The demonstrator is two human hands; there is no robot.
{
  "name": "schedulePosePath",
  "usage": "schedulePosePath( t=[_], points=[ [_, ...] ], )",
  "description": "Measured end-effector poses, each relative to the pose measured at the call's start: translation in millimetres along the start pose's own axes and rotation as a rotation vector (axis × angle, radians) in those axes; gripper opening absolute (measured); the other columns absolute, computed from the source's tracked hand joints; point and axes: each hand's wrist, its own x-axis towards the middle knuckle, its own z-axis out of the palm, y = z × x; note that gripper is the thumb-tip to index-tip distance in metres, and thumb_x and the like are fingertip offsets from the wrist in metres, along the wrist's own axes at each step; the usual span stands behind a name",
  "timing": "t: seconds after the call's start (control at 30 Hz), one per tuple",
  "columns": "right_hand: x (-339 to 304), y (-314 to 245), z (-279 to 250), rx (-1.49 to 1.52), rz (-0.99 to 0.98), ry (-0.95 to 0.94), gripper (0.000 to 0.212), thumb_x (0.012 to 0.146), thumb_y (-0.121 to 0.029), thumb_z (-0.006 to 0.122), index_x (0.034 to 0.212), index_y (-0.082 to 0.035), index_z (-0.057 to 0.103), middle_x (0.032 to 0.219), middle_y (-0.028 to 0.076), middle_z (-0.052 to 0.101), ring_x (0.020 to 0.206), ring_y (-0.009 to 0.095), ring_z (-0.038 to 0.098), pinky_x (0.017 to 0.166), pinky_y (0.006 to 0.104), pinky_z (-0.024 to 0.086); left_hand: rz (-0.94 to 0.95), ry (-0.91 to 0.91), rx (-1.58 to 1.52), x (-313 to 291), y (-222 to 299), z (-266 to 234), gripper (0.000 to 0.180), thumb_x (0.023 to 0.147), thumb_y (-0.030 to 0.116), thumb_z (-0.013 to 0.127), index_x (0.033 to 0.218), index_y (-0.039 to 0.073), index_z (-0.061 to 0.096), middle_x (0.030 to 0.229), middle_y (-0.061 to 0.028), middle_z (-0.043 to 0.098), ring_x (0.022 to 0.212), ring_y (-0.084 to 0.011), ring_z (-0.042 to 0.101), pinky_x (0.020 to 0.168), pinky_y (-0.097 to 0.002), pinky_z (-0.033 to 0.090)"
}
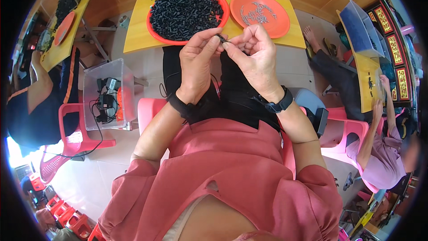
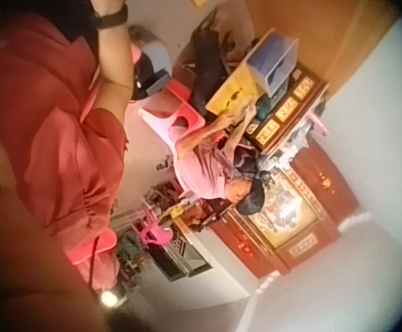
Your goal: Sorting and inspecting small black components at a workstation.
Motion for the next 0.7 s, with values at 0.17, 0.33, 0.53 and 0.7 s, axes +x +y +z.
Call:
schedulePosePath(
  t=[0.17, 0.33, 0.53, 0.7],
  points=[
    [4, 0, -4, 0.204, 0.101, -0.064, 0.028, 0.08, 0.006, 0.064, 0.088, -0.004, 0.039, 0.083, 0.011, 0.065, 0.078, 0.014, 0.066, 0.07, 0.0232, 0.053, 0.109, -0.027, 0.131, 1, -2, -2, 0.02, 0.09, 0.005, 0.058, 0.109, 0.002, 0.062, 0.094, -0.004, 0.065, 0.076, -0.0042, 0.056, 0.071, -0.0181, 0.045],
    [2, 3, -1, 0.183, 0.066, -0.056, 0.027, 0.08, 0.007, 0.063, 0.088, -0.004, 0.039, 0.083, 0.011, 0.065, 0.078, 0.013, 0.066, 0.07, 0.0228, 0.053, 0.182, -0.051, 0.191, -1, 0, 2, 0.019, 0.09, 0.004, 0.057, 0.109, 0.001, 0.061, 0.094, -0.0044, 0.065, 0.076, -0.0046, 0.056, 0.071, -0.0186, 0.045],
    [3, 9, -2, 0.147, 0.056, -0.052, 0.028, 0.08, 0.005, 0.065, 0.088, -0.004, 0.04, 0.081, 0.009, 0.064, 0.074, 0.01, 0.065, 0.067, 0.0223, 0.053, -0.073, -0.015, -0.055, 2, -2, -4, 0.022, 0.092, 0.005, 0.055, 0.113, 0.0, 0.059, 0.096, -0.0061, 0.064, 0.077, -0.0068, 0.056, 0.073, -0.02, 0.046],
    [9, 4, -11, -0.074, -0.039, -0.098, 0.025, 0.078, 0.003, 0.069, 0.093, -0.002, 0.049, 0.077, 0.005, 0.063, 0.066, 0.007, 0.062, 0.062, 0.0218, 0.051, -0.225, -0.024, -0.148, 5, -2, -7, 0.023, 0.092, 0.007, 0.055, 0.114, 0.001, 0.057, 0.098, -0.0066, 0.064, 0.076, -0.0073, 0.055, 0.072, -0.0201, 0.046]
  ],
)
